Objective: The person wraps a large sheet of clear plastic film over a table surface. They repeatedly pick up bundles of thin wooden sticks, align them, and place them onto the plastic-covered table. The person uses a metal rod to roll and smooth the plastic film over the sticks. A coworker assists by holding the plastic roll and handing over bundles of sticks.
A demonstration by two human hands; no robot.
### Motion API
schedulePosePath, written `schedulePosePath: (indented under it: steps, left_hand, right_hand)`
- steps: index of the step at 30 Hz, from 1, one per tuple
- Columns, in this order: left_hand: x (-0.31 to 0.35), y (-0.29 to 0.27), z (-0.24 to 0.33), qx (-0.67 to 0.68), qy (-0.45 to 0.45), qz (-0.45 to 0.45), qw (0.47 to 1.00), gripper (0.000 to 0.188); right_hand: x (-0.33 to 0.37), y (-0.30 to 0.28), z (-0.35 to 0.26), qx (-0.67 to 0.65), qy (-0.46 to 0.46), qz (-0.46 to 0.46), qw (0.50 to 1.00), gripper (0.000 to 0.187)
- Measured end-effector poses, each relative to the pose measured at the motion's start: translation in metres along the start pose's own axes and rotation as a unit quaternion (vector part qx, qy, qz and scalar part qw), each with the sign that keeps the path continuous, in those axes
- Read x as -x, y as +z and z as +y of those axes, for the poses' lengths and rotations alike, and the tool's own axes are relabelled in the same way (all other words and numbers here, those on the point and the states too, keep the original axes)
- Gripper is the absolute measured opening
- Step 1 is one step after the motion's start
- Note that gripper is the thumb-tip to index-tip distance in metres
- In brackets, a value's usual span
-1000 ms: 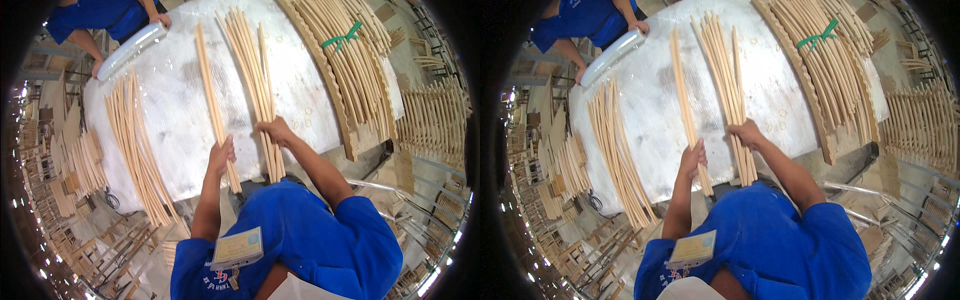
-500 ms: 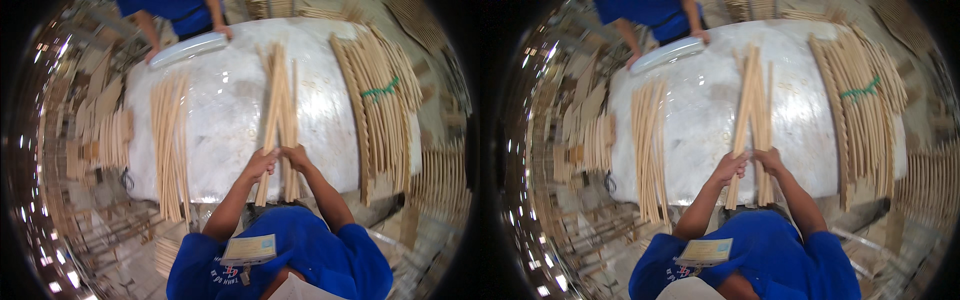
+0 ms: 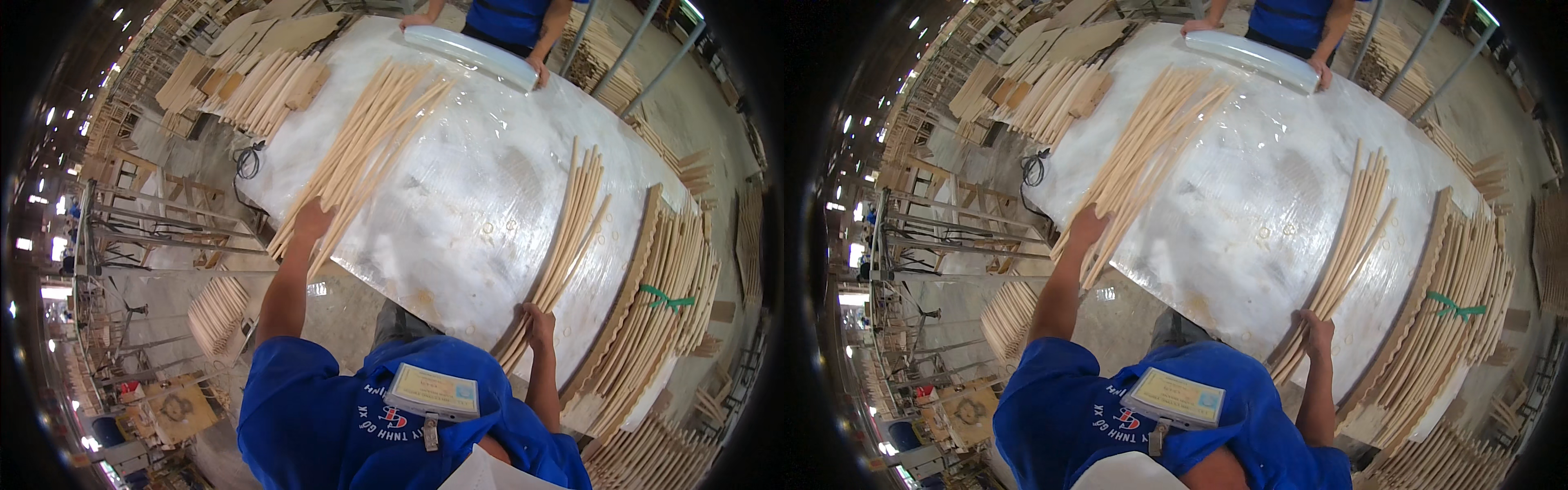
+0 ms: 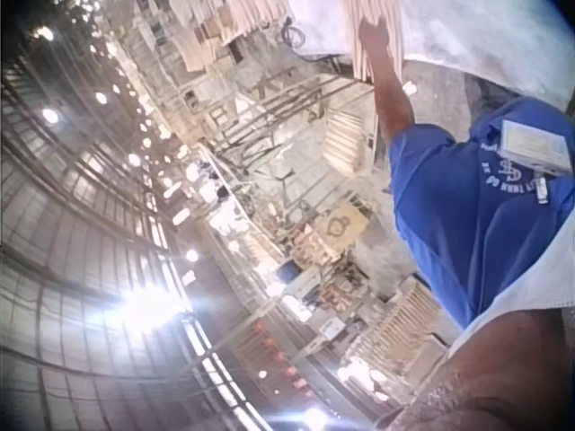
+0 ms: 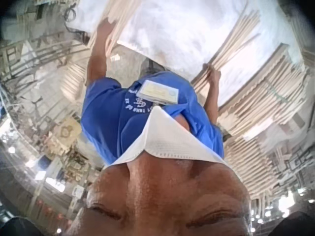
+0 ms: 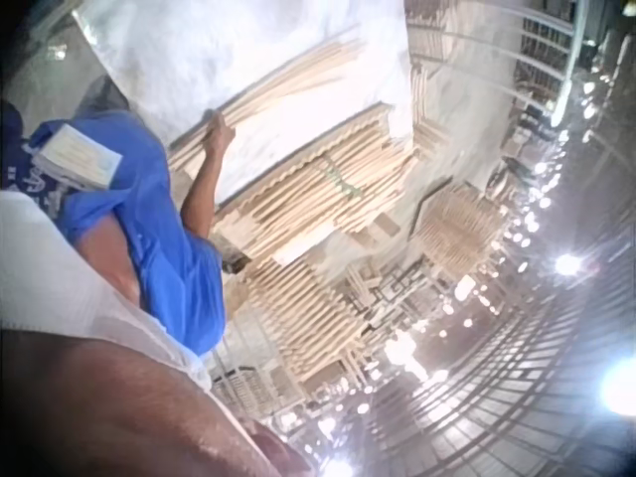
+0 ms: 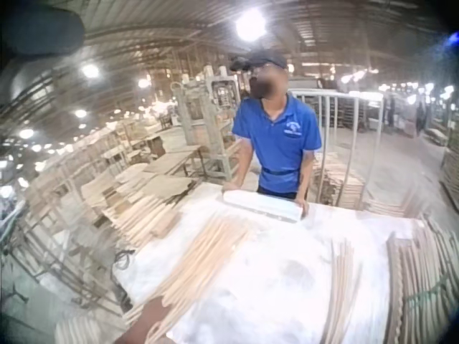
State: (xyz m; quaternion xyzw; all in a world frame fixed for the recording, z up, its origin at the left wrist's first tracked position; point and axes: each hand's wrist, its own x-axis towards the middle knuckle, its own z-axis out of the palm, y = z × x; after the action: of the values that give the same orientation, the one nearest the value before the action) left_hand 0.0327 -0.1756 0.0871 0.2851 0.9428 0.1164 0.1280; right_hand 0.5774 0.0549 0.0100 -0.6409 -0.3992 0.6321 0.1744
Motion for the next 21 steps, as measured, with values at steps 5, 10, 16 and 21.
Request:
schedulePosePath:
  steps: [5, 10, 16, 21]
  left_hand:
    - [-0.047, -0.023, -0.037, -0.046, -0.085, -0.078, 0.992, 0.092]
    - [-0.066, 0.026, 0.005, -0.149, 0.057, 0.008, 0.987, 0.123]
    - [-0.121, 0.050, 0.059, -0.124, 0.244, -0.009, 0.962, 0.105]
    - [-0.162, 0.021, 0.032, -0.124, 0.151, -0.054, 0.979, 0.105]
  right_hand:
    - [-0.003, 0.017, -0.001, 0.020, 0.005, 0.015, 1.000, 0.032]
    - [0.008, 0.041, -0.007, 0.105, -0.040, 0.123, 0.986, 0.030]
    - [0.011, 0.078, -0.013, 0.206, -0.038, 0.210, 0.955, 0.026]
    - [0.022, 0.130, 0.000, 0.129, -0.031, 0.209, 0.969, 0.026]
